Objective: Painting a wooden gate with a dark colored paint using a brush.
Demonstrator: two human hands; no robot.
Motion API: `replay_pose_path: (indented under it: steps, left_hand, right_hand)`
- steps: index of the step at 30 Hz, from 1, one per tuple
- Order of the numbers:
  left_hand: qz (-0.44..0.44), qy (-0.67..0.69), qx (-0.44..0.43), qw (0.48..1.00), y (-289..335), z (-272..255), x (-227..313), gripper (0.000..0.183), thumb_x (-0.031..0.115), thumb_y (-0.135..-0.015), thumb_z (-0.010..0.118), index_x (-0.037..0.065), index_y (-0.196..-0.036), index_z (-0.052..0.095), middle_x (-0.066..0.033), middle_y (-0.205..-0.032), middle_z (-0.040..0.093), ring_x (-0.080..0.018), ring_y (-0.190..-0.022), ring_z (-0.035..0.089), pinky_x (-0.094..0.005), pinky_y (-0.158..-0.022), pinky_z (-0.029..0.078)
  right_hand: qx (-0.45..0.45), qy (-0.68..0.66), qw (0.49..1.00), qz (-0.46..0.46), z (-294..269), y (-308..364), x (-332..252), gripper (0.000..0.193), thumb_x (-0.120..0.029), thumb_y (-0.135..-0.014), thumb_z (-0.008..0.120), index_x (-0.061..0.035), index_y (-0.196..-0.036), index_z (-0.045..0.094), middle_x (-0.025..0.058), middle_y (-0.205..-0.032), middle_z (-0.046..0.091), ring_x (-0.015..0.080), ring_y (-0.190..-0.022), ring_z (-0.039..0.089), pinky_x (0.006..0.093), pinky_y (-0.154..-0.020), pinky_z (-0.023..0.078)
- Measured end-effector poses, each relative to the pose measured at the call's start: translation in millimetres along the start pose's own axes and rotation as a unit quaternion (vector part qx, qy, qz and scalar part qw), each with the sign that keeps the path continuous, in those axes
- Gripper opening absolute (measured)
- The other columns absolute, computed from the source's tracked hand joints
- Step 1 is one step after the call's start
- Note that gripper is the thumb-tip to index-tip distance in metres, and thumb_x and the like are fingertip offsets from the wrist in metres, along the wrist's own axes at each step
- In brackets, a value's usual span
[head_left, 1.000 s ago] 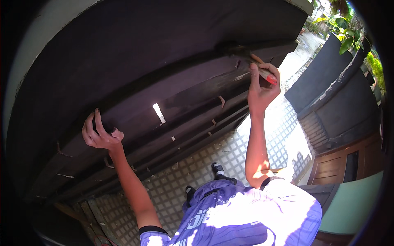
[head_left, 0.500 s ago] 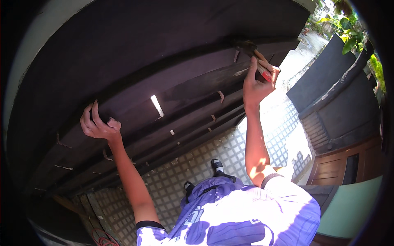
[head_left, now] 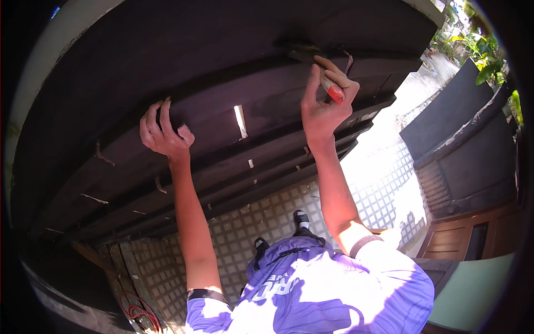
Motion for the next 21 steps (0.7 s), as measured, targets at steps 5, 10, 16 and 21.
replay_pose_path:
  steps: [5, 10, 16, 21]
  left_hand:
    - [0.006, 0.015, 0.008, 1.000, -0.2, -2.2, -1.6, 0.051, 0.039, -0.099, 0.026, 0.014, -0.108, 0.070, -0.0041, -0.109, 0.063, -0.0255, -0.096, 0.057, -0.0393, -0.083, 0.047]
    - [-0.005, 0.035, -0.004, 0.999, 1.0, -2.2, -2.5, 0.050, 0.039, -0.100, 0.027, 0.015, -0.110, 0.069, -0.0038, -0.112, 0.062, -0.0254, -0.099, 0.056, -0.0399, -0.086, 0.045]
    - [-0.008, 0.040, -0.024, 0.999, 2.3, -1.3, -9.5, 0.047, 0.039, -0.097, 0.030, 0.016, -0.114, 0.068, -0.0034, -0.116, 0.060, -0.0243, -0.102, 0.055, -0.0396, -0.088, 0.046]
    - [-0.011, 0.066, -0.025, 0.997, 2.2, -1.5, -5.4, 0.049, 0.039, -0.100, 0.027, 0.015, -0.114, 0.067, -0.0040, -0.115, 0.060, -0.0256, -0.101, 0.055, -0.0403, -0.088, 0.045]
  right_hand:
    - [-0.132, -0.171, 0.976, 0.013, 12.6, 7.8, -28.0, 0.027, 0.005, -0.086, 0.070, -0.0010, -0.095, 0.046, 0.0167, -0.100, 0.071, 0.0155, -0.079, 0.068, 0.0233, -0.066, 0.051]
    - [-0.026, -0.096, 0.990, 0.099, 3.9, 10.8, -13.7, 0.024, 0.003, -0.088, 0.069, -0.0009, -0.093, 0.047, 0.0162, -0.096, 0.072, 0.0146, -0.076, 0.069, 0.0234, -0.067, 0.051]
    - [-0.028, -0.048, 0.997, 0.049, 9.4, 16.5, -22.8, 0.024, 0.003, -0.087, 0.070, -0.0019, -0.092, 0.047, 0.0161, -0.096, 0.072, 0.0164, -0.081, 0.071, 0.0247, -0.070, 0.053]
    - [-0.017, 0.013, 1.000, -0.003, 7.8, 12.6, -22.8, 0.024, 0.005, -0.085, 0.070, -0.0023, -0.091, 0.048, 0.0158, -0.098, 0.072, 0.0176, -0.082, 0.072, 0.0236, -0.072, 0.054]
Point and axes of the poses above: each hand's wrist, its own y-axis away from the middle knuckle, its own z-axis out of the palm, x = y × z, the point moved 4 cm from there along -y, towards the middle knuckle
